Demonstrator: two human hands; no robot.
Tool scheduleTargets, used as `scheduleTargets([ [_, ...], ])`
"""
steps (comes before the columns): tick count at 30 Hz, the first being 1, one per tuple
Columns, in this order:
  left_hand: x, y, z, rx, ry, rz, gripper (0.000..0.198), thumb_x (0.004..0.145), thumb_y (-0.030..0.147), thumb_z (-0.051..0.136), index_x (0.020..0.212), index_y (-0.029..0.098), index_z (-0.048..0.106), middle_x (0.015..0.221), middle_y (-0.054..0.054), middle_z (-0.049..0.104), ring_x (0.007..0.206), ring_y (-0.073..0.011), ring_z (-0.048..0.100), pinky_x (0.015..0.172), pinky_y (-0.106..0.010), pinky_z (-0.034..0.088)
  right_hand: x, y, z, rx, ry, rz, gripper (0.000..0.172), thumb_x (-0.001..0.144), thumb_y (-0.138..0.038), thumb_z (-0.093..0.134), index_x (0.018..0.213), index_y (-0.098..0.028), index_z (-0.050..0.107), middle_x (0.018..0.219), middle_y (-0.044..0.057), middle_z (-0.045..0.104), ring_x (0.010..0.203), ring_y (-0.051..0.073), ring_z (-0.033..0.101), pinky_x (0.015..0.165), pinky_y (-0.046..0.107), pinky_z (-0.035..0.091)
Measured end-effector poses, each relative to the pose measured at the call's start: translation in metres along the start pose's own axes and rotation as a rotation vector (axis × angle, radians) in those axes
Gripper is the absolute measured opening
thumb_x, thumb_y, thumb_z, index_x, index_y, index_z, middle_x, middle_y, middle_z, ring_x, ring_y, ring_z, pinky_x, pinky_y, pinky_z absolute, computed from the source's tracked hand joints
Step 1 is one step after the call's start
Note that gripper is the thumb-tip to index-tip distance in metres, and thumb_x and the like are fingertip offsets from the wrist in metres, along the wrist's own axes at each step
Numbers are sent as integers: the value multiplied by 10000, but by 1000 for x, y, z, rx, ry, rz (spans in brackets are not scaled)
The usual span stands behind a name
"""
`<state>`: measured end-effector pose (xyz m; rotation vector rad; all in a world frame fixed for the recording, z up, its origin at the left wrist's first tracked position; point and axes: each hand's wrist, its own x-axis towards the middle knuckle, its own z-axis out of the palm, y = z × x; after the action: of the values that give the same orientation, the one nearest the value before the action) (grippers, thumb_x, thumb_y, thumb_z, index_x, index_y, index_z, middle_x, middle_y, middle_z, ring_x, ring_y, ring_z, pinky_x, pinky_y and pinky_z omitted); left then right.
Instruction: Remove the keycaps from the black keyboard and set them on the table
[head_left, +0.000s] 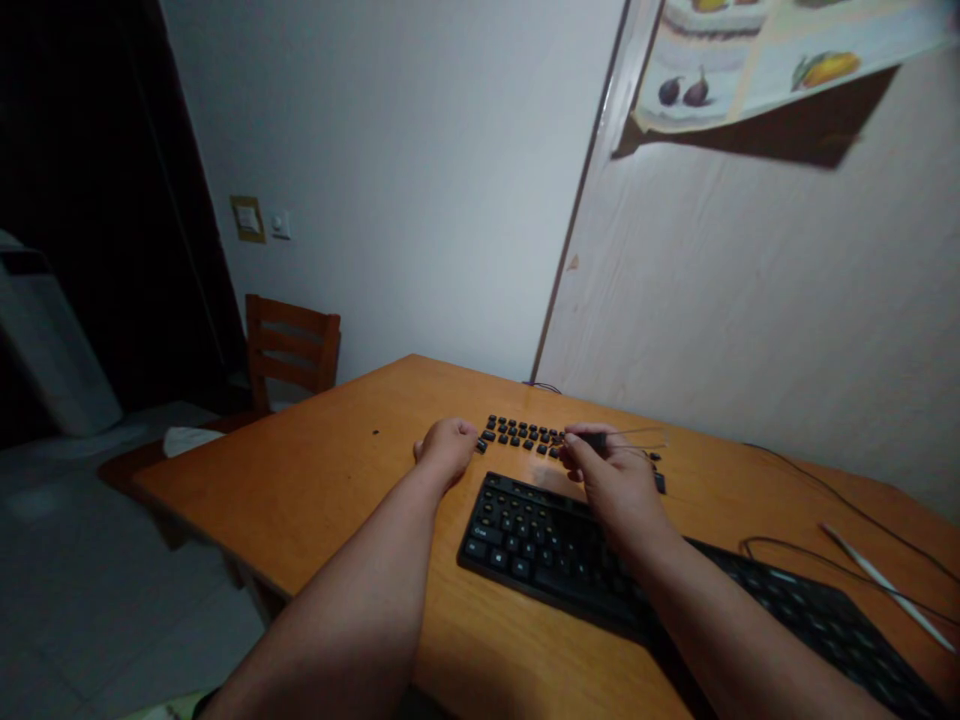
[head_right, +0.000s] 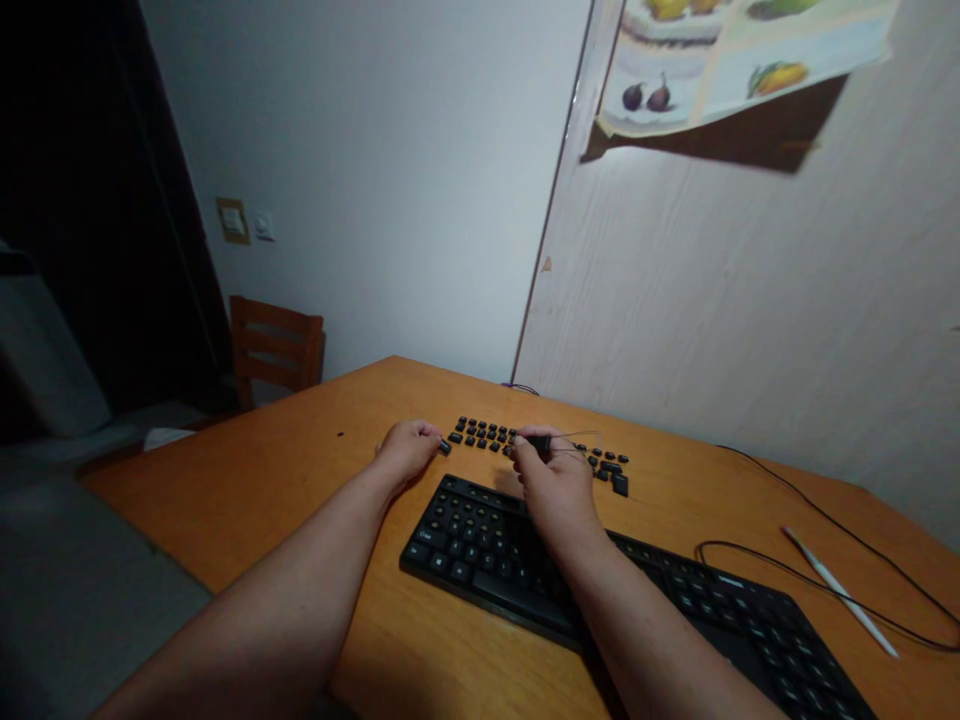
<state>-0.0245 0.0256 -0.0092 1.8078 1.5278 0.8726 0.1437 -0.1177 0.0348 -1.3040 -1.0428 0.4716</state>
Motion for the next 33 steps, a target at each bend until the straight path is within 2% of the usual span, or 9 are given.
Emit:
scheduleTargets([
  [3, -3, 2, 2, 91, 53, -5, 129, 747, 341, 592, 715, 263, 691, 721, -6, 687, 790, -219, 606, 769, -332, 355, 1, 0, 1, 21, -4, 7, 312, 766, -426, 683, 932, -167, 635, 706, 40, 663, 620, 163, 597, 553, 274, 463],
  [10, -5, 5, 2, 168, 28, 26, 168, 776, 384, 572, 762, 272, 696, 857, -32, 722, 893, -267, 608, 871, -400, 325, 1, 0, 2, 21, -20, -14, 316, 769, -446, 671, 915, -168, 640, 694, 37, 659, 614, 163, 595, 563, 283, 467],
  [17, -7, 8, 1, 214, 30, 39, 186, 799, 360, 533, 786, 269, 695, 871, -31, 727, 904, -253, 610, 853, -373, 337, 1, -1, 1, -2, -21, -13, 332, 768, -452, 664, 929, -163, 640, 729, 61, 684, 635, 177, 614, 568, 292, 473],
  [23, -7, 6, 2, 204, 29, 57, 165, 767, 390, 579, 820, 297, 704, 903, -17, 732, 931, -257, 609, 847, -376, 329, 1, -1, 1, 10, -59, 18, 330, 760, -444, 663, 927, -162, 626, 732, 55, 678, 619, 168, 603, 550, 281, 470],
  [33, -7, 6, 2, 213, 18, 78, 141, 755, 325, 589, 816, 315, 715, 892, -3, 731, 959, -257, 607, 856, -368, 328, 3, 3, 2, 21, -56, 21, 330, 754, -443, 666, 922, -161, 626, 716, 51, 672, 616, 167, 601, 550, 282, 474],
])
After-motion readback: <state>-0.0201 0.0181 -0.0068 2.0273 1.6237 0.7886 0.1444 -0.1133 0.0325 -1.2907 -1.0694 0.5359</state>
